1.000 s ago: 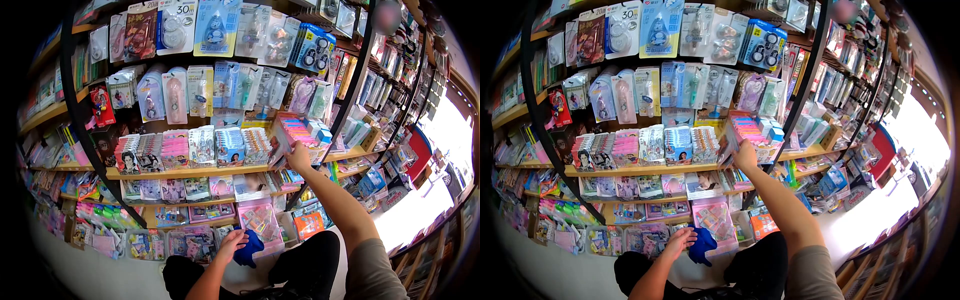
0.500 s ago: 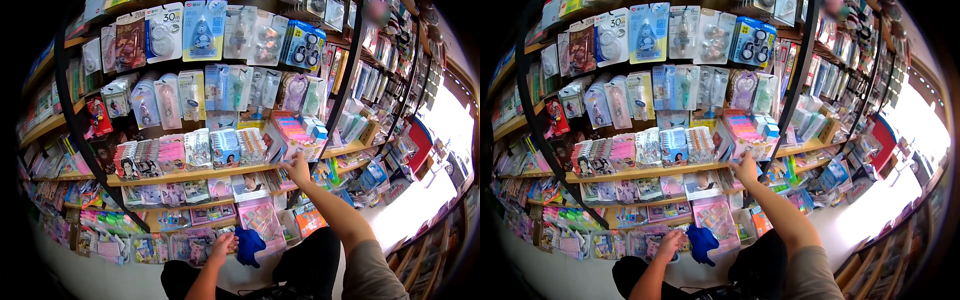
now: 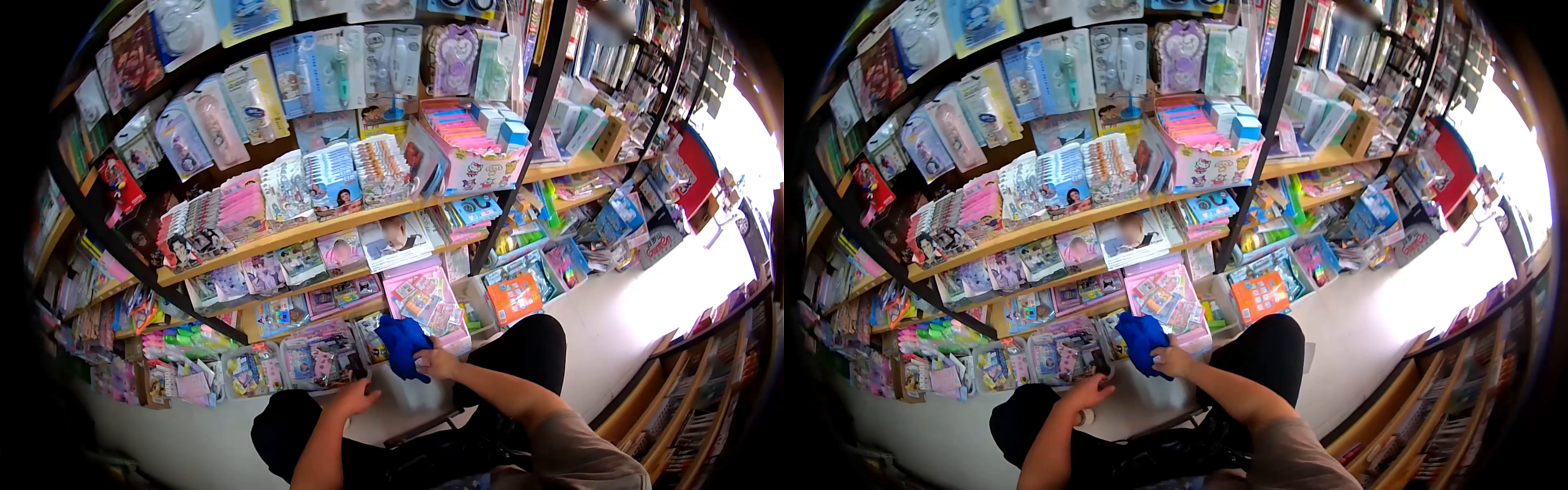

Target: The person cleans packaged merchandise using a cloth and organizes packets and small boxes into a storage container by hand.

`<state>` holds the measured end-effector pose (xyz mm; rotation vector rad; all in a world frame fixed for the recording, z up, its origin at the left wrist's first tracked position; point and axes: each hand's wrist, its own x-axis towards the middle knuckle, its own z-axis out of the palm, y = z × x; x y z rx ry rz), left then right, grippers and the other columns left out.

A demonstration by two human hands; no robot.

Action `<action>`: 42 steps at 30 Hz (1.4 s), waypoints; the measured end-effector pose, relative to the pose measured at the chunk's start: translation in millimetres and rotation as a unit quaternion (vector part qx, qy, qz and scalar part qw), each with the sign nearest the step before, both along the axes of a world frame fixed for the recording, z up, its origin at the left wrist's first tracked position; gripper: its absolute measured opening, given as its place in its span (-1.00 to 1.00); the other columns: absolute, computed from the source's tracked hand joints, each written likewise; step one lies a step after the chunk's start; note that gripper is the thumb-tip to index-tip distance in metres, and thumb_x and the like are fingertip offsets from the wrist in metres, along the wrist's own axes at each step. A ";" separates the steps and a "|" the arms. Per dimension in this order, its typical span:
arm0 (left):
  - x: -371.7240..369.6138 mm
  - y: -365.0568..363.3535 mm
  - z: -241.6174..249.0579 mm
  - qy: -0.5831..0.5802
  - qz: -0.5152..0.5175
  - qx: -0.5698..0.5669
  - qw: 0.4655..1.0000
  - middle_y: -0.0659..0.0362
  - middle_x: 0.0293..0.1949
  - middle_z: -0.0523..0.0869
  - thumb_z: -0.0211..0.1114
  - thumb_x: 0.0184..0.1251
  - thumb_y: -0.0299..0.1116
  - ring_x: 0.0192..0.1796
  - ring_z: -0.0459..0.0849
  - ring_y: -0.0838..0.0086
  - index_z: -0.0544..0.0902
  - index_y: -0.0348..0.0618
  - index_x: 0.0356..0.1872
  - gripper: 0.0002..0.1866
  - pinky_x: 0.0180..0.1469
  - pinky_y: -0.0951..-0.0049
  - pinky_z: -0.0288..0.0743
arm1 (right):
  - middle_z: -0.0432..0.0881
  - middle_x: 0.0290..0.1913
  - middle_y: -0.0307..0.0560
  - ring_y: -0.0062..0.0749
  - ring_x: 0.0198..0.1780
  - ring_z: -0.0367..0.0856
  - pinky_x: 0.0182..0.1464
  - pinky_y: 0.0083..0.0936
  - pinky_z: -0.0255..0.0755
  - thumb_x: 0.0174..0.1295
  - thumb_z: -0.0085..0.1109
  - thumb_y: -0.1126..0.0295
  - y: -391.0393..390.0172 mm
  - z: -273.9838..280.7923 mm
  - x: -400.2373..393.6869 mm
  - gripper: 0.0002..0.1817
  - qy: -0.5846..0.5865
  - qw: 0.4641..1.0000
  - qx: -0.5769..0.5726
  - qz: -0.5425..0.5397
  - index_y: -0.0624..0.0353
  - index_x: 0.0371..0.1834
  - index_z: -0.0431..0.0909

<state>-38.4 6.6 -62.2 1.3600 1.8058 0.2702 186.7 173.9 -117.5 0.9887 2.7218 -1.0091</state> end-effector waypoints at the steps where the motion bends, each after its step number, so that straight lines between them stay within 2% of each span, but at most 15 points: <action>1: -1.2 -2.3 -0.6 0.010 -0.023 -0.021 0.999 -0.09 -0.10 0.59 0.18 0.14 -0.03 -0.04 0.56 0.13 0.43 -0.30 0.03 -0.43 -0.01 0.26 0.42 | 0.52 -0.09 0.14 -0.10 0.17 0.33 0.17 -0.26 0.25 0.04 0.17 0.06 -7.6 9.1 -9.0 -0.50 -0.012 0.999 0.007 -0.029 0.18 -0.04 0.48; 9: -3.8 8.6 9.0 -0.014 0.048 -0.078 0.996 -0.08 -0.02 0.54 0.22 0.15 -0.08 -0.03 0.55 0.12 0.39 -0.28 0.09 -0.43 -0.01 0.28 0.42 | 0.52 -0.12 0.14 -0.14 0.00 0.47 0.02 -0.30 0.38 0.11 0.12 0.05 11.2 -29.8 -23.1 -0.51 0.107 0.982 -0.062 -0.141 0.31 -0.11 0.51; 12: 1.1 12.5 3.0 -0.023 0.075 -0.042 0.996 -0.04 -0.05 0.56 0.26 0.13 -0.17 -0.07 0.58 0.18 0.40 -0.27 0.08 -0.46 -0.04 0.29 0.43 | 0.56 -0.20 0.03 -0.29 -0.15 0.52 -0.04 -0.42 0.40 0.19 0.04 0.01 4.4 65.2 -37.9 -0.51 0.144 0.864 -0.412 -0.252 0.33 -0.19 0.53; 15: 20.4 23.5 28.9 -0.060 0.078 0.055 0.994 0.01 -0.07 0.57 0.31 0.07 -0.27 -0.09 0.58 0.21 0.44 -0.21 0.03 -0.51 -0.08 0.29 0.44 | 0.56 -0.28 -0.10 -0.35 -0.19 0.52 -0.11 -0.46 0.40 0.16 0.07 -0.07 -12.5 93.3 -36.7 -0.48 0.243 0.699 -0.658 -0.141 0.28 -0.27 0.56; 18: 25.0 33.8 32.3 -0.107 -0.019 0.043 0.993 0.09 -0.10 0.57 0.35 0.00 -0.33 -0.08 0.57 0.28 0.47 -0.15 -0.05 -0.56 -0.11 0.34 0.45 | 0.55 -0.34 -0.10 -0.36 -0.23 0.51 -0.13 -0.42 0.41 0.15 0.06 -0.09 -29.7 126.6 -23.5 -0.51 0.295 0.602 -0.740 -0.052 0.20 -0.32 0.56; 21: 18.7 15.4 -20.1 -0.082 0.022 0.035 0.996 0.08 -0.09 0.59 0.38 -0.03 -0.31 -0.05 0.57 0.33 0.48 -0.18 -0.03 -0.52 -0.09 0.38 0.44 | 0.55 -0.21 -0.08 -0.36 -0.18 0.52 -0.07 -0.45 0.40 0.21 0.02 -0.02 -35.5 92.9 -5.6 -0.54 0.284 0.588 -0.745 -0.134 0.21 -0.17 0.52; 22: 39.3 17.3 27.3 -0.051 0.105 -0.057 0.992 0.06 -0.12 0.62 0.40 -0.05 -0.30 -0.09 0.59 0.34 0.50 -0.22 -0.02 -0.49 -0.08 0.41 0.44 | 0.52 -0.11 -0.07 -0.33 -0.16 0.52 -0.02 -0.41 0.39 0.19 0.08 0.06 -37.1 99.8 1.7 -0.58 0.275 0.586 -0.717 -0.259 0.22 -0.11 0.49; 25: 52.9 5.2 39.9 -0.073 0.125 0.000 0.989 0.05 -0.16 0.65 0.42 -0.07 -0.29 -0.13 0.61 0.33 0.53 -0.25 -0.04 -0.49 -0.07 0.42 0.44 | 0.48 -0.02 -0.07 -0.30 -0.11 0.51 -0.01 -0.37 0.40 0.16 0.12 0.14 -33.6 101.5 24.2 -0.57 0.262 0.612 -0.615 -0.423 0.22 -0.02 0.44; 28: 43.5 -6.5 29.4 -0.094 0.114 0.026 0.989 0.02 -0.24 0.66 0.41 -0.09 -0.33 -0.19 0.64 0.34 0.56 -0.28 -0.11 -0.55 -0.10 0.42 0.46 | 0.42 0.05 -0.06 -0.28 -0.03 0.47 0.01 -0.32 0.40 0.15 0.12 0.17 -42.8 98.2 29.4 -0.52 0.254 0.674 -0.540 -0.434 0.22 0.07 0.38; 30: 37.0 -13.9 23.9 -0.118 0.082 0.055 0.988 0.04 -0.26 0.67 0.37 -0.04 -0.38 -0.25 0.64 0.38 0.55 -0.28 -0.11 -0.59 -0.14 0.44 0.48 | 0.41 0.06 -0.05 -0.22 0.02 0.44 0.00 -0.29 0.40 0.14 0.13 0.15 -51.1 79.6 31.0 -0.47 0.223 0.717 -0.538 -0.383 0.21 0.12 0.34; 33: 71.6 -21.6 69.5 -0.215 0.213 0.051 0.952 0.11 -0.28 0.66 0.31 0.05 -0.44 -0.27 0.63 0.44 0.54 -0.28 -0.10 -0.66 -0.18 0.47 0.49 | 0.37 0.09 0.05 -0.11 0.04 0.42 -0.02 -0.24 0.42 0.06 0.19 -0.04 -67.4 71.1 33.1 -0.23 0.186 0.746 -0.565 -0.300 0.18 0.24 0.18; 35: 67.0 -33.5 24.0 -0.275 0.234 0.044 0.932 0.15 -0.27 0.64 0.26 0.11 -0.48 -0.27 0.61 0.48 0.51 -0.29 -0.07 -0.67 -0.20 0.49 0.49 | 0.37 0.07 0.12 -0.11 0.03 0.44 -0.06 -0.19 0.42 0.00 0.21 -0.12 -80.8 95.2 35.9 -0.10 0.157 0.757 -0.590 -0.230 0.20 0.29 0.07; 38: 111.3 -40.4 34.0 -0.302 0.211 0.072 0.927 0.15 -0.20 0.62 0.26 0.15 -0.42 -0.21 0.57 0.51 0.50 -0.29 -0.05 -0.67 -0.14 0.50 0.47 | 0.32 0.14 0.24 0.01 0.06 0.42 -0.04 -0.16 0.41 -0.06 0.21 -0.21 -96.2 100.4 33.1 0.09 0.097 0.752 -0.623 -0.190 0.25 0.35 -0.13; 39: 123.2 -45.6 29.3 -0.268 0.205 0.036 0.941 0.22 -0.21 0.60 0.25 0.19 -0.33 -0.20 0.54 0.55 0.50 -0.22 -0.06 -0.68 -0.15 0.55 0.43 | 0.33 0.17 0.23 -0.01 0.02 0.47 -0.04 -0.22 0.42 -0.14 0.25 -0.23 -95.5 91.7 37.3 0.09 0.105 0.796 -0.579 -0.142 0.34 0.30 0.01; 42: 110.6 -54.6 -24.4 -0.182 0.050 0.009 0.982 0.17 -0.22 0.62 0.26 0.18 -0.16 -0.21 0.56 0.57 0.51 -0.31 -0.12 -0.59 -0.14 0.54 0.44 | 0.47 -0.05 0.10 -0.11 -0.07 0.52 -0.16 -0.17 0.48 -0.05 0.22 0.06 -97.0 3.4 19.1 -0.32 0.082 0.871 -0.474 -0.098 0.25 0.09 0.30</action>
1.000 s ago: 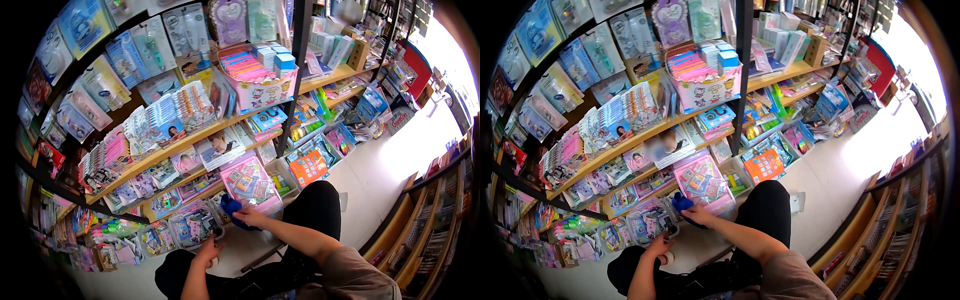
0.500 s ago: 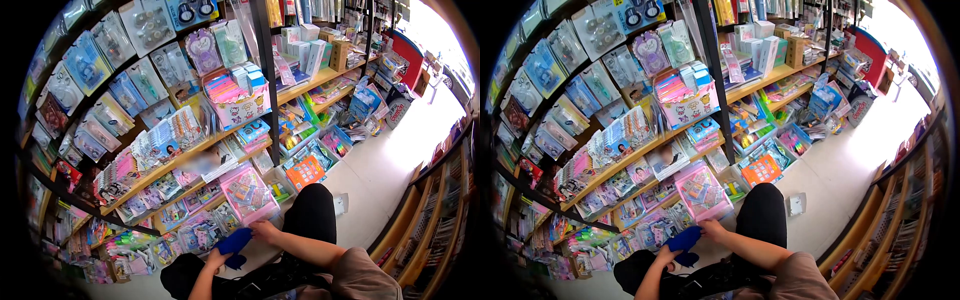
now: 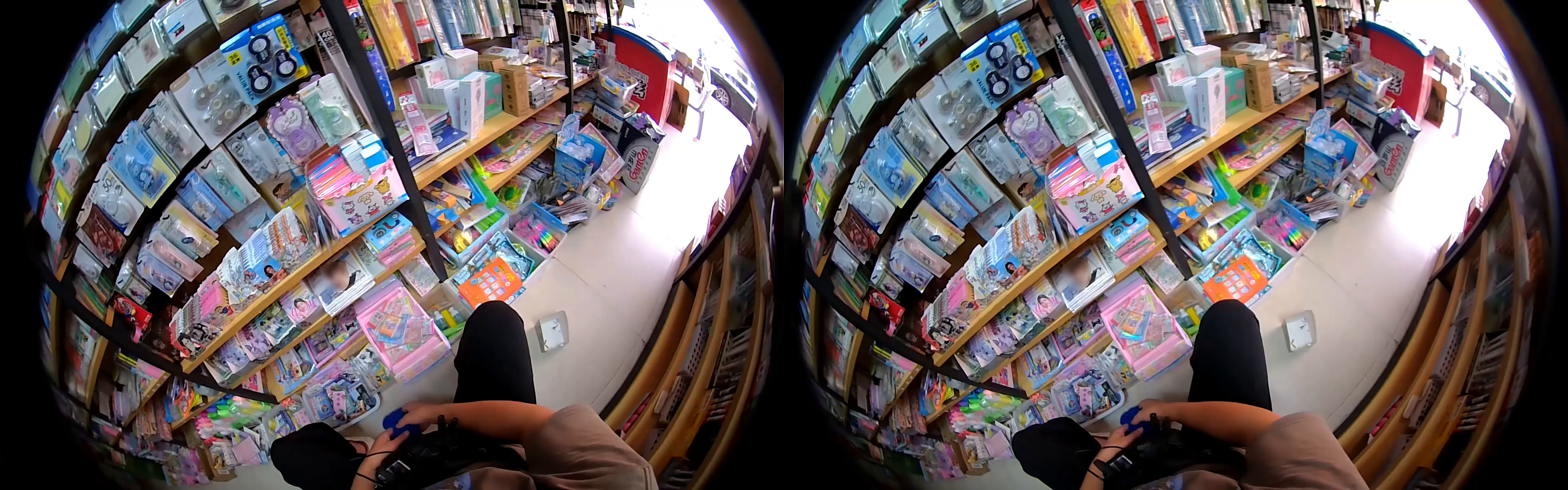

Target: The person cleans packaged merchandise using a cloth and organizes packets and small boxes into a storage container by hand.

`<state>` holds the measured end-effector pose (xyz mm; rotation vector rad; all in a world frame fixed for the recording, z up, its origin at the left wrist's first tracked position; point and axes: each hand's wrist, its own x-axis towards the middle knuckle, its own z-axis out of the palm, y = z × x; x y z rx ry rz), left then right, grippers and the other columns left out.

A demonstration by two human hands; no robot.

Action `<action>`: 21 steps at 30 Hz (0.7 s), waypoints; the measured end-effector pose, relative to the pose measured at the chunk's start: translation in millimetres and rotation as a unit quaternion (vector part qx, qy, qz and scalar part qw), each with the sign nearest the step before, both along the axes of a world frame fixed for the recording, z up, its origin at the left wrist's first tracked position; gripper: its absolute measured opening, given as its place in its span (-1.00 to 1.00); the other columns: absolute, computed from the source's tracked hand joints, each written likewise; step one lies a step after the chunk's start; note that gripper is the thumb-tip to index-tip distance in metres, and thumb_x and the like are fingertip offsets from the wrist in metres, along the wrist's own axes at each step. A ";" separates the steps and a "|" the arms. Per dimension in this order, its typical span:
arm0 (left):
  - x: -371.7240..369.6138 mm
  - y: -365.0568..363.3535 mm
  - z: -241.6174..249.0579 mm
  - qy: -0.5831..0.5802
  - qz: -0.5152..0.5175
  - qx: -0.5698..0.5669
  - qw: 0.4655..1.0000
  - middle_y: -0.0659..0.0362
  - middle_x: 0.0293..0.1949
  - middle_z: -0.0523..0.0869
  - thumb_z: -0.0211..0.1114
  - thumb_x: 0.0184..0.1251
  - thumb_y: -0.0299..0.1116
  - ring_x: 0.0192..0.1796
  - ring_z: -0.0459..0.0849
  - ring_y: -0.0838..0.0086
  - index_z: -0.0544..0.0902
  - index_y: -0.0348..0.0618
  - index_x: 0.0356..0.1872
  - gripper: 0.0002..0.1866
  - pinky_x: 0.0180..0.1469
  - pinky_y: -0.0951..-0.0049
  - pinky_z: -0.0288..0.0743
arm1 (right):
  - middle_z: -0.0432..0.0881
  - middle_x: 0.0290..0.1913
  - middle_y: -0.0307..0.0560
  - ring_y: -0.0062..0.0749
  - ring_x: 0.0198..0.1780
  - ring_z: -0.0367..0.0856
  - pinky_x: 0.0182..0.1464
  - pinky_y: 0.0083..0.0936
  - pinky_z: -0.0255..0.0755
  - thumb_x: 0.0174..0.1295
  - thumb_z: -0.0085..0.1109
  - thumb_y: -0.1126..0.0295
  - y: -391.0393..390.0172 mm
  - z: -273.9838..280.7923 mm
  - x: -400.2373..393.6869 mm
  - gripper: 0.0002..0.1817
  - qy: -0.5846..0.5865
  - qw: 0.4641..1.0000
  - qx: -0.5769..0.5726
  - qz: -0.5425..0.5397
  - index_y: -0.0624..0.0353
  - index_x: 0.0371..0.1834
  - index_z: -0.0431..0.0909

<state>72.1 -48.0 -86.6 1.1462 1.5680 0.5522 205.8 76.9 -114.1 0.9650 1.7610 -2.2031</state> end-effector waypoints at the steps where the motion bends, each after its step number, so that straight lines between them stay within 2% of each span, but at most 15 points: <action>1: 6.6 5.4 25.0 0.005 -0.021 -0.046 0.999 0.17 -0.23 0.62 0.26 0.17 -0.13 -0.22 0.56 0.58 0.51 -0.32 -0.13 -0.57 -0.15 0.55 0.44 | 0.53 -0.13 0.06 -0.15 -0.11 0.55 -0.21 -0.19 0.50 -0.04 0.21 0.17 0.5 -12.6 -2.2 -0.46 -0.015 0.999 0.035 0.014 0.25 0.00 0.41; 3: 10.1 9.2 37.1 0.037 -0.045 -0.092 0.994 0.17 -0.24 0.62 0.27 0.16 -0.10 -0.24 0.56 0.57 0.50 -0.32 -0.14 -0.55 -0.17 0.54 0.45 | 0.56 -0.20 0.05 -0.20 -0.15 0.56 -0.21 -0.28 0.48 -0.08 0.17 0.27 3.1 17.7 7.7 -0.56 -0.018 0.987 0.157 0.020 0.28 -0.11 0.49; 5: 9.5 12.7 35.8 0.092 -0.055 -0.093 0.990 0.15 -0.26 0.62 0.29 0.15 -0.12 -0.25 0.57 0.54 0.47 -0.33 -0.11 -0.54 -0.19 0.53 0.46 | 0.56 -0.20 0.07 -0.20 -0.18 0.56 -0.20 -0.35 0.45 -0.13 0.15 0.31 7.9 24.4 7.9 -0.56 0.015 0.980 0.195 0.026 0.31 -0.13 0.50; 6: 12.2 11.1 35.4 0.056 -0.010 -0.079 0.995 0.17 -0.25 0.61 0.28 0.17 -0.13 -0.24 0.56 0.55 0.46 -0.32 -0.09 -0.54 -0.17 0.55 0.44 | 0.56 -0.20 0.09 -0.20 -0.19 0.55 -0.20 -0.38 0.43 -0.15 0.15 0.33 9.0 27.3 8.1 -0.55 0.032 0.976 0.212 0.027 0.32 -0.14 0.50; 9: 37.4 12.7 61.3 -0.041 0.087 -0.047 0.994 0.21 -0.22 0.60 0.27 0.19 -0.18 -0.21 0.53 0.58 0.45 -0.28 -0.04 -0.56 -0.15 0.58 0.40 | 0.57 -0.40 0.15 -0.09 -0.33 0.56 -0.32 -0.31 0.39 -0.29 0.17 0.25 7.0 42.3 14.3 -0.58 0.128 0.980 0.117 -0.096 0.34 -0.35 0.54; 10: 42.2 14.1 66.7 -0.065 0.101 -0.043 0.992 0.21 -0.22 0.59 0.28 0.19 -0.20 -0.21 0.54 0.58 0.45 -0.28 -0.03 -0.57 -0.15 0.58 0.40 | 0.54 -0.46 0.06 -0.21 -0.39 0.53 -0.37 -0.37 0.36 -0.26 0.16 0.30 7.6 42.6 11.4 -0.62 0.133 0.983 0.077 -0.097 0.33 -0.35 0.52; 13: 45.3 14.8 65.3 -0.104 0.163 -0.054 0.980 0.19 -0.25 0.61 0.29 0.15 -0.35 -0.23 0.58 0.54 0.47 -0.29 -0.06 -0.63 -0.18 0.54 0.45 | 0.51 -0.49 -0.01 -0.31 -0.42 0.50 -0.38 -0.44 0.34 -0.23 0.15 0.33 11.2 40.7 7.0 -0.66 0.133 0.988 0.052 -0.060 0.32 -0.35 0.52; 15: 41.9 7.9 51.3 -0.131 0.225 -0.059 0.964 0.12 -0.26 0.63 0.30 0.12 -0.38 -0.27 0.62 0.49 0.49 -0.30 -0.11 -0.66 -0.22 0.49 0.51 | 0.53 -0.44 0.00 -0.32 -0.39 0.51 -0.34 -0.46 0.36 -0.14 0.19 0.24 11.1 39.7 6.2 -0.62 0.171 0.981 0.083 -0.044 0.32 -0.31 0.52; 17: 25.8 1.9 31.0 -0.078 0.223 -0.068 0.969 0.15 -0.29 0.64 0.28 0.10 -0.38 -0.29 0.62 0.51 0.54 -0.27 -0.18 -0.73 -0.23 0.49 0.51 | 0.55 -0.41 0.04 -0.27 -0.34 0.54 -0.29 -0.41 0.38 -0.05 0.19 0.13 6.6 35.3 2.8 -0.56 0.201 0.974 0.097 -0.033 0.32 -0.27 0.51; 18: 18.6 -2.2 20.7 -0.055 0.224 -0.073 0.970 0.17 -0.31 0.64 0.27 0.10 -0.37 -0.30 0.62 0.52 0.57 -0.25 -0.22 -0.76 -0.24 0.49 0.50 | 0.56 -0.32 0.07 -0.25 -0.27 0.54 -0.23 -0.39 0.38 0.00 0.14 0.07 7.7 33.3 -0.8 -0.53 0.171 0.978 0.116 -0.029 0.31 -0.21 0.51; 20: 19.4 -4.8 24.5 -0.122 0.282 -0.079 0.948 0.19 -0.33 0.65 0.26 0.09 -0.36 -0.32 0.61 0.52 0.58 -0.23 -0.25 -0.78 -0.24 0.50 0.50 | 0.57 -0.15 0.13 -0.20 -0.13 0.53 -0.09 -0.37 0.38 0.11 0.05 -0.04 12.7 31.1 -8.8 -0.45 0.107 0.982 0.156 -0.017 0.27 -0.10 0.52; 21: 18.8 -6.0 24.3 -0.156 0.311 -0.082 0.934 0.20 -0.34 0.65 0.25 0.09 -0.35 -0.33 0.61 0.51 0.59 -0.22 -0.27 -0.79 -0.24 0.51 0.49 | 0.56 -0.12 0.16 -0.18 -0.10 0.53 -0.06 -0.36 0.38 0.12 0.03 -0.07 18.1 28.8 -13.3 -0.41 0.100 0.978 0.174 -0.050 0.28 -0.05 0.48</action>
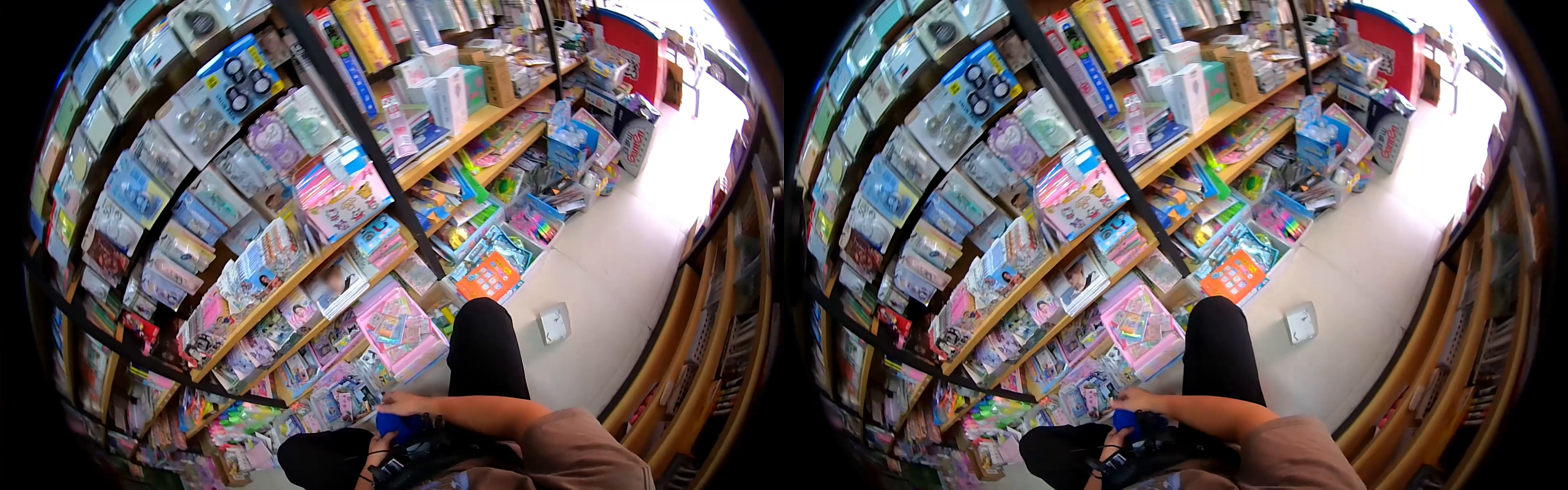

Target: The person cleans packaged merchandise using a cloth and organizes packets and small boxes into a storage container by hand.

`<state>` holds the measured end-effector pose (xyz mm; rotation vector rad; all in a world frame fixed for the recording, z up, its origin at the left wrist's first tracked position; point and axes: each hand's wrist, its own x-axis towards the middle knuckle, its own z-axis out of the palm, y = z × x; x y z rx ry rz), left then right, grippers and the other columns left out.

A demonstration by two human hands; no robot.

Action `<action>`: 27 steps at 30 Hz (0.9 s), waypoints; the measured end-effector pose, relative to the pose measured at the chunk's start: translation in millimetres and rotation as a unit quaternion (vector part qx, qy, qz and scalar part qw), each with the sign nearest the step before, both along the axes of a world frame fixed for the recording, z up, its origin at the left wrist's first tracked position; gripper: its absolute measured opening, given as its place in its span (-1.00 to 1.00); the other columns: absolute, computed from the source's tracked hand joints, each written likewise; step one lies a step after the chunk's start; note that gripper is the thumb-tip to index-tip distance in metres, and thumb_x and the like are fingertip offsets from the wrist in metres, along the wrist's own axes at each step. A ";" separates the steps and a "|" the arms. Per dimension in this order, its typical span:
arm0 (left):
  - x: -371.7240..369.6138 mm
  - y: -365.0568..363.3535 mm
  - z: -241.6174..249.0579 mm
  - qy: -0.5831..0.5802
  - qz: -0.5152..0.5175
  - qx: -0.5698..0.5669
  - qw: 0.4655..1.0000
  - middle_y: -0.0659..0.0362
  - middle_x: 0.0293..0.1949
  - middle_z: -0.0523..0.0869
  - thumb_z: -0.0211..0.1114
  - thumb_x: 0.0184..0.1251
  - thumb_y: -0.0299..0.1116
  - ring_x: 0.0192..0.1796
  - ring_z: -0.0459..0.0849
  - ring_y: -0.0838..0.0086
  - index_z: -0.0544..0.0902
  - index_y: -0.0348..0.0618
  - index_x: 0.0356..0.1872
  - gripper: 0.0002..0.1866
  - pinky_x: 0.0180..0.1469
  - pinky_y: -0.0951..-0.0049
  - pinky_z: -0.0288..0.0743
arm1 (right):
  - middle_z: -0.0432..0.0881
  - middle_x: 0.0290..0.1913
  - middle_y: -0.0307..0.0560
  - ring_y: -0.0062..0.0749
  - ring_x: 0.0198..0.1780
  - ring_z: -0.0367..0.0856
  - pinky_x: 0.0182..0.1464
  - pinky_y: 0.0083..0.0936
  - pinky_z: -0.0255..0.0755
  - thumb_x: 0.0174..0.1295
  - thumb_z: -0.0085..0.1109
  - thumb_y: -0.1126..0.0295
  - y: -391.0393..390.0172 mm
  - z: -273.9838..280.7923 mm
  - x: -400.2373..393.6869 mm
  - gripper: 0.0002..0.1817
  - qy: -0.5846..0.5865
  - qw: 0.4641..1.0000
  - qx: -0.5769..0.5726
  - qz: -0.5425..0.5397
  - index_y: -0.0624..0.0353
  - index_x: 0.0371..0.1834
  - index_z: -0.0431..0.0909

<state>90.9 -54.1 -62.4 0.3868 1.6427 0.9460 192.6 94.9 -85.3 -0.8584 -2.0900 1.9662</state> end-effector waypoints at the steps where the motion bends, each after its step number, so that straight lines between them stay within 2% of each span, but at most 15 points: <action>1: -2.5 -1.9 -7.8 -0.022 0.027 0.004 0.999 0.21 -0.36 0.65 0.24 0.08 -0.38 -0.35 0.60 0.49 0.59 -0.21 -0.27 -0.80 -0.28 0.54 0.49 | 0.55 -0.10 0.18 -0.16 -0.07 0.52 -0.03 -0.35 0.37 0.14 0.01 -0.10 10.3 1.6 -3.4 -0.37 -0.002 0.999 0.015 -0.036 0.29 -0.01 0.45; 4: -18.4 -1.1 -39.3 0.035 -0.013 -0.036 0.999 0.19 -0.36 0.64 0.24 0.08 -0.38 -0.36 0.61 0.46 0.57 -0.23 -0.22 -0.77 -0.31 0.50 0.51 | 0.52 -0.07 0.26 -0.06 0.01 0.49 0.07 -0.32 0.34 0.18 -0.04 -0.10 55.1 32.0 -12.2 -0.31 -0.004 0.987 0.051 -0.151 0.35 0.11 0.34; 5: -3.8 8.1 -6.8 0.008 0.004 -0.067 0.998 0.16 -0.34 0.63 0.24 0.09 -0.38 -0.34 0.61 0.44 0.55 -0.24 -0.17 -0.73 -0.29 0.47 0.52 | 0.48 -0.01 0.27 -0.04 0.05 0.46 0.09 -0.31 0.31 0.20 -0.05 -0.07 76.0 39.2 -16.2 -0.30 0.029 0.980 0.090 -0.177 0.36 0.16 0.26; 6: -0.4 9.7 -3.2 -0.014 0.019 -0.065 0.998 0.15 -0.33 0.63 0.24 0.09 -0.38 -0.32 0.61 0.44 0.55 -0.25 -0.16 -0.72 -0.28 0.46 0.52 | 0.44 0.04 0.28 -0.02 0.09 0.43 0.12 -0.29 0.29 0.21 -0.06 -0.05 98.4 46.5 -20.1 -0.29 0.063 0.969 0.128 -0.203 0.36 0.22 0.19; 8: -0.8 17.5 -5.8 -0.057 0.048 -0.062 0.995 0.14 -0.31 0.63 0.23 0.09 -0.39 -0.29 0.60 0.43 0.55 -0.25 -0.15 -0.71 -0.27 0.44 0.53 | 0.34 0.10 0.34 0.05 0.13 0.36 0.13 -0.26 0.24 0.24 -0.05 0.05 142.8 75.3 -28.4 -0.35 0.007 0.959 0.135 -0.251 0.36 0.21 0.14; 10: -10.7 15.7 -32.5 -0.053 0.037 -0.048 0.997 0.12 -0.26 0.63 0.23 0.09 -0.40 -0.23 0.60 0.42 0.52 -0.30 -0.10 -0.67 -0.18 0.46 0.50 | 0.29 0.09 0.38 0.13 0.13 0.30 0.14 -0.23 0.21 0.25 -0.05 0.17 195.8 50.5 -52.7 -0.45 0.037 0.930 0.216 -0.295 0.38 0.14 0.14; 12: -20.2 13.9 -59.2 -0.039 0.013 -0.012 0.999 0.10 -0.23 0.63 0.23 0.08 -0.40 -0.21 0.59 0.41 0.50 -0.33 -0.06 -0.63 -0.13 0.48 0.48 | 0.32 0.01 0.40 0.21 0.08 0.31 0.13 -0.22 0.21 0.25 -0.06 0.25 233.0 51.7 -69.7 -0.57 0.081 0.892 0.281 -0.345 0.38 0.02 0.19; 13: -23.1 16.2 -61.2 -0.025 0.003 -0.020 0.999 0.09 -0.17 0.62 0.24 0.06 -0.41 -0.17 0.59 0.41 0.47 -0.35 -0.01 -0.58 -0.07 0.49 0.44 | 0.32 0.00 0.41 0.22 0.07 0.31 0.12 -0.22 0.21 0.25 -0.07 0.26 248.1 53.1 -77.6 -0.59 0.088 0.877 0.307 -0.359 0.38 -0.01 0.20; 15: -26.1 18.5 -63.2 -0.060 0.024 -0.010 0.998 0.08 -0.16 0.61 0.21 0.09 -0.44 -0.16 0.60 0.38 0.46 -0.34 -0.01 -0.60 -0.08 0.46 0.47 | 0.33 -0.01 0.41 0.23 0.06 0.30 0.11 -0.22 0.21 0.26 -0.08 0.27 272.5 52.3 -92.2 -0.64 0.102 0.845 0.355 -0.386 0.38 -0.06 0.23; 18: -22.5 23.3 -49.6 -0.079 0.047 -0.023 0.996 0.07 -0.15 0.61 0.20 0.10 -0.46 -0.15 0.60 0.36 0.45 -0.37 0.00 -0.60 -0.09 0.44 0.48 | 0.35 -0.05 0.41 0.25 0.05 0.30 0.10 -0.22 0.22 0.25 -0.08 0.28 303.9 45.7 -105.1 -0.66 0.072 0.877 0.305 -0.364 0.40 -0.13 0.25; 19: -21.6 25.7 -45.9 -0.078 0.052 -0.030 0.995 0.06 -0.15 0.61 0.20 0.09 -0.46 -0.14 0.60 0.35 0.44 -0.38 0.00 -0.59 -0.08 0.44 0.48 | 0.31 0.07 0.42 0.22 0.18 0.22 0.20 -0.27 0.14 0.29 -0.16 0.17 312.7 43.0 -108.1 -0.53 0.059 0.888 0.278 -0.361 0.42 0.02 0.25; 22: -24.2 27.6 -48.4 -0.089 0.063 -0.005 0.994 0.06 -0.15 0.61 0.21 0.08 -0.47 -0.13 0.59 0.36 0.45 -0.41 -0.02 -0.59 -0.08 0.43 0.48 | 0.19 0.22 0.39 0.14 0.31 0.06 0.32 -0.33 -0.03 0.32 -0.31 0.01 326.7 57.8 -107.6 -0.37 -0.002 0.925 0.180 -0.334 0.36 0.23 0.13; 23: -25.8 27.8 -48.7 -0.081 0.046 0.006 0.996 0.06 -0.15 0.61 0.21 0.07 -0.47 -0.13 0.59 0.37 0.45 -0.41 -0.02 -0.59 -0.08 0.44 0.47 | 0.07 0.31 0.33 0.06 0.38 -0.07 0.37 -0.38 -0.17 0.31 -0.43 -0.10 333.7 51.0 -110.2 -0.28 -0.030 0.930 0.156 -0.332 0.30 0.31 0.03; 25: -28.1 25.8 -47.1 -0.065 0.015 0.024 0.997 0.06 -0.16 0.61 0.22 0.07 -0.47 -0.14 0.59 0.39 0.45 -0.40 -0.02 -0.59 -0.08 0.44 0.47 | 0.07 0.31 0.33 0.06 0.38 -0.06 0.36 -0.37 -0.15 0.30 -0.44 -0.11 334.4 50.6 -111.0 -0.27 -0.022 0.929 0.168 -0.330 0.33 0.30 0.05; 27: -27.7 26.1 -43.6 -0.074 0.022 -0.008 0.997 0.06 -0.17 0.61 0.23 0.07 -0.46 -0.14 0.58 0.40 0.45 -0.40 -0.01 -0.58 -0.07 0.45 0.46 | 0.08 0.30 0.33 0.08 0.38 -0.06 0.36 -0.35 -0.14 0.31 -0.45 -0.11 338.5 40.7 -115.2 -0.26 -0.005 0.922 0.196 -0.334 0.35 0.28 0.07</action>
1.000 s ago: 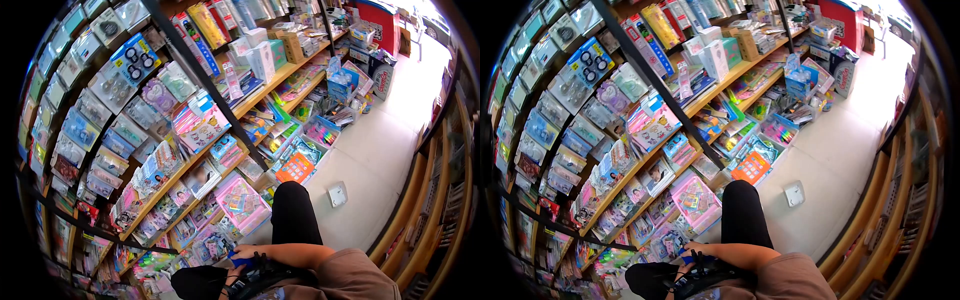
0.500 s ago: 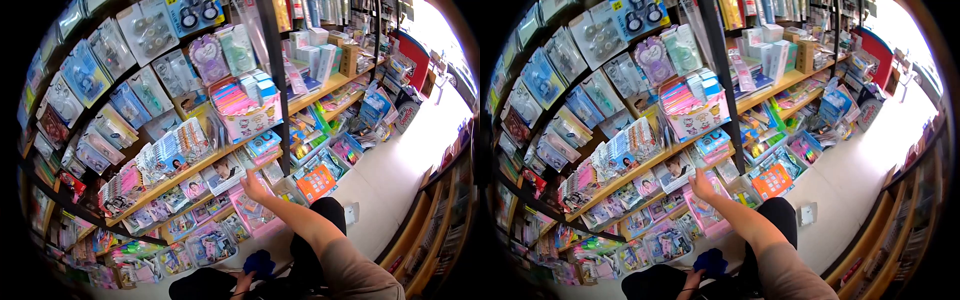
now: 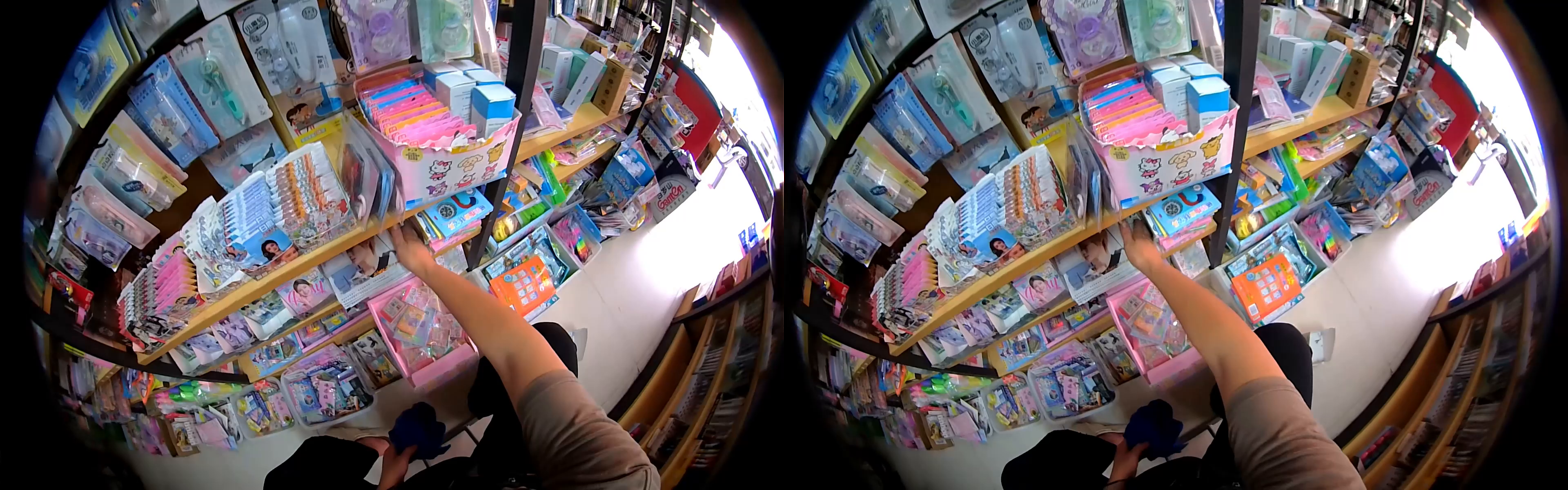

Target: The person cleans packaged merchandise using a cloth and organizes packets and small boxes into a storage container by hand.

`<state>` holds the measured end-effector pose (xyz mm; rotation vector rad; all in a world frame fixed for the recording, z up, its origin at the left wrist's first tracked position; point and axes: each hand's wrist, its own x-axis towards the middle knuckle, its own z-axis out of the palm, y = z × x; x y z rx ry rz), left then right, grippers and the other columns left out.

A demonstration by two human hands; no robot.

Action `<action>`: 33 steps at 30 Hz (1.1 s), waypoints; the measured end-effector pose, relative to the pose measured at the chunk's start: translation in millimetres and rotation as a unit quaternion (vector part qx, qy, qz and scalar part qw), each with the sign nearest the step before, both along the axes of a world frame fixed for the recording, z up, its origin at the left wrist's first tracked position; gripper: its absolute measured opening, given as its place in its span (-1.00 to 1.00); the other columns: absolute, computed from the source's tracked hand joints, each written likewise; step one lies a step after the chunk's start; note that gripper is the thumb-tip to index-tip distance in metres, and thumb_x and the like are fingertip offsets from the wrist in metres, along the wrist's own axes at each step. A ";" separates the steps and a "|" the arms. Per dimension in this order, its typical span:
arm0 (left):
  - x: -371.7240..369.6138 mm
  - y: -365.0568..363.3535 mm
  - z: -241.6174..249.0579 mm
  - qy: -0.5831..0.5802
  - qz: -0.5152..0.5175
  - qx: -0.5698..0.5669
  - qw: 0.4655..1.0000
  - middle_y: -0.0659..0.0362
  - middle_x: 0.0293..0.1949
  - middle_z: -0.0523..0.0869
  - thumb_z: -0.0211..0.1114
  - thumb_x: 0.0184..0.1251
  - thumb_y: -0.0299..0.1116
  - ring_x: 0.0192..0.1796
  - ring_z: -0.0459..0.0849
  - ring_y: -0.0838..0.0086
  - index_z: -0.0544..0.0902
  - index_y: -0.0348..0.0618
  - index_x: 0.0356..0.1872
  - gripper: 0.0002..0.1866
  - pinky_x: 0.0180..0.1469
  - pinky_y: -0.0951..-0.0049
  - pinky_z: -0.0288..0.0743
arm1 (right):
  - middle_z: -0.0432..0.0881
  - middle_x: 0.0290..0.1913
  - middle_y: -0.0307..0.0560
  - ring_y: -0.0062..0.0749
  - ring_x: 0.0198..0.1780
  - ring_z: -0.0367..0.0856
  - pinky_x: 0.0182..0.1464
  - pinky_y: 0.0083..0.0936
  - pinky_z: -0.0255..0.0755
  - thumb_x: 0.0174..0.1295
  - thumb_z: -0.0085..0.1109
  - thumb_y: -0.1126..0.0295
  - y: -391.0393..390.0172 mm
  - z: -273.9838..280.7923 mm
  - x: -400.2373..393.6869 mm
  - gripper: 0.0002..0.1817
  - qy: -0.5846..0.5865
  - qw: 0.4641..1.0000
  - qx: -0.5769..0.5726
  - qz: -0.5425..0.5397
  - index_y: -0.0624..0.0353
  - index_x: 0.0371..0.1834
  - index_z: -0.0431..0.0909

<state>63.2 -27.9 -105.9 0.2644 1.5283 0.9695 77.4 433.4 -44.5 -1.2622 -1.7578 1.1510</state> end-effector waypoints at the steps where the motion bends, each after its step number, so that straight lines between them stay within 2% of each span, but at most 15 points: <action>1: 0.0 2.4 4.0 -0.003 0.003 -0.015 1.000 0.06 -0.17 0.61 0.23 0.07 -0.46 -0.15 0.58 0.41 0.45 -0.40 -0.01 -0.58 -0.07 0.45 0.45 | 0.10 0.29 0.34 0.08 0.37 -0.05 0.35 -0.34 -0.13 0.31 -0.45 -0.11 0.9 0.4 -0.5 -0.27 -0.008 1.000 -0.001 -0.008 0.35 0.28 0.06; 4: 6.2 11.5 21.5 0.006 0.020 -0.037 0.999 0.06 -0.19 0.62 0.23 0.07 -0.46 -0.16 0.58 0.40 0.45 -0.40 0.00 -0.57 -0.06 0.46 0.44 | 0.20 0.23 0.39 0.11 0.33 0.05 0.32 -0.31 -0.04 0.31 -0.45 -0.10 3.5 14.9 4.6 -0.30 -0.048 0.998 -0.025 -0.023 0.29 0.29 0.07; 8: 3.8 6.3 13.0 0.002 0.010 -0.025 1.000 0.06 -0.18 0.61 0.23 0.07 -0.45 -0.16 0.58 0.40 0.46 -0.40 0.00 -0.58 -0.06 0.47 0.43 | 0.31 0.14 0.41 0.12 0.25 0.21 0.27 -0.29 0.06 0.29 -0.48 -0.15 10.6 24.2 15.6 -0.28 -0.108 0.993 -0.051 -0.019 0.25 0.27 0.12; 11: 4.7 7.6 17.5 0.023 -0.001 -0.016 1.000 0.06 -0.18 0.61 0.23 0.07 -0.44 -0.16 0.57 0.41 0.46 -0.40 0.00 -0.57 -0.07 0.48 0.43 | 0.29 0.17 0.35 0.11 0.26 0.20 0.28 -0.27 0.05 0.28 -0.50 -0.16 11.4 28.4 24.0 -0.25 -0.085 0.994 -0.069 -0.024 0.31 0.23 0.17; 12: 5.4 7.5 16.4 0.029 0.001 -0.005 1.000 0.07 -0.18 0.61 0.23 0.07 -0.44 -0.17 0.57 0.42 0.46 -0.40 0.00 -0.57 -0.08 0.49 0.42 | 0.37 0.10 0.36 0.14 0.17 0.31 0.20 -0.23 0.18 0.25 -0.43 -0.19 13.8 31.8 29.7 -0.24 -0.123 0.986 -0.111 -0.003 0.32 0.20 0.21; 15: 6.0 7.3 15.3 0.025 -0.001 0.011 1.000 0.08 -0.18 0.61 0.24 0.08 -0.42 -0.18 0.57 0.43 0.45 -0.40 0.00 -0.57 -0.09 0.50 0.42 | 0.46 -0.01 0.36 0.17 0.07 0.41 0.07 -0.16 0.30 0.21 -0.23 -0.17 -6.2 53.3 21.3 -0.29 -0.140 0.989 0.002 -0.034 0.32 0.08 0.33; 16: 6.1 7.4 15.3 0.019 -0.004 0.014 1.000 0.09 -0.18 0.61 0.24 0.08 -0.41 -0.19 0.56 0.43 0.45 -0.40 0.00 -0.56 -0.10 0.50 0.42 | 0.51 -0.11 0.34 0.16 -0.02 0.47 -0.03 -0.12 0.36 0.12 0.01 -0.06 -11.9 53.3 13.6 -0.38 -0.108 0.991 0.065 -0.036 0.31 0.02 0.38; 18: 5.5 10.9 19.5 0.029 -0.023 0.014 0.999 0.09 -0.19 0.61 0.24 0.08 -0.41 -0.19 0.56 0.44 0.45 -0.41 -0.01 -0.56 -0.10 0.51 0.42 | 0.53 -0.18 0.32 0.11 -0.01 0.46 -0.01 -0.19 0.37 0.04 0.14 0.08 -15.2 46.2 -7.4 -0.43 -0.120 0.979 0.155 0.055 0.26 0.03 0.38; 19: 5.4 11.8 20.9 0.034 -0.033 0.013 0.999 0.09 -0.19 0.61 0.25 0.08 -0.40 -0.19 0.56 0.44 0.45 -0.41 -0.01 -0.56 -0.10 0.51 0.42 | 0.50 -0.09 0.30 0.09 0.05 0.40 0.05 -0.21 0.32 0.00 0.17 0.09 -16.7 39.2 -23.0 -0.37 -0.147 0.960 0.202 0.129 0.26 0.08 0.33; 21: 5.8 10.4 16.3 0.023 -0.028 0.010 0.999 0.08 -0.15 0.61 0.26 0.07 -0.41 -0.12 0.56 0.43 0.46 -0.38 -0.01 -0.57 -0.03 0.47 0.40 | 0.39 0.06 0.26 0.07 0.16 0.28 0.16 -0.22 0.22 -0.06 0.21 0.09 -34.0 37.3 -52.2 -0.27 -0.213 0.921 0.280 0.167 0.26 0.16 0.26; 22: 5.2 9.5 13.8 0.018 -0.025 0.008 0.999 0.08 -0.12 0.61 0.27 0.07 -0.41 -0.08 0.56 0.42 0.47 -0.37 -0.01 -0.57 0.01 0.46 0.39 | 0.33 0.13 0.24 0.06 0.20 0.22 0.20 -0.20 0.15 -0.07 0.22 0.08 -53.6 44.2 -64.5 -0.24 -0.251 0.907 0.312 0.133 0.26 0.19 0.24; 23: 5.2 8.8 12.1 0.029 -0.025 0.007 0.999 0.09 -0.16 0.61 0.27 0.06 -0.41 -0.12 0.56 0.44 0.47 -0.38 -0.02 -0.57 -0.03 0.48 0.40 | 0.27 0.20 0.23 0.05 0.24 0.16 0.25 -0.19 0.09 -0.09 0.23 0.07 -65.3 48.4 -74.1 -0.20 -0.286 0.890 0.342 0.099 0.26 0.21 0.22; 26: 3.7 5.5 11.3 0.047 -0.022 0.007 0.999 0.11 -0.23 0.62 0.27 0.06 -0.41 -0.22 0.57 0.47 0.48 -0.38 -0.04 -0.59 -0.14 0.52 0.43 | 0.11 0.30 0.18 0.05 0.31 0.04 0.31 -0.10 -0.06 -0.13 0.25 0.02 -69.5 51.7 -95.6 -0.10 -0.391 0.883 0.220 0.138 0.27 0.26 0.14; 30: 3.3 4.6 12.1 0.048 -0.021 0.029 0.998 0.12 -0.25 0.62 0.27 0.06 -0.40 -0.25 0.57 0.47 0.48 -0.35 -0.05 -0.60 -0.17 0.53 0.44 | 0.12 0.30 0.17 0.04 0.34 0.00 0.33 -0.14 -0.10 -0.13 0.21 -0.10 -60.9 45.5 -94.5 -0.05 -0.377 0.894 0.220 0.100 0.26 0.28 0.12; 33: 1.5 5.9 13.4 0.062 -0.046 0.005 0.997 0.11 -0.25 0.62 0.27 0.06 -0.40 -0.26 0.58 0.47 0.48 -0.36 -0.05 -0.59 -0.20 0.53 0.45 | 0.09 0.33 0.13 0.09 0.35 -0.03 0.33 -0.05 -0.18 -0.02 0.09 -0.10 -62.4 54.2 -90.7 -0.14 -0.400 0.882 0.219 0.119 0.12 0.32 0.09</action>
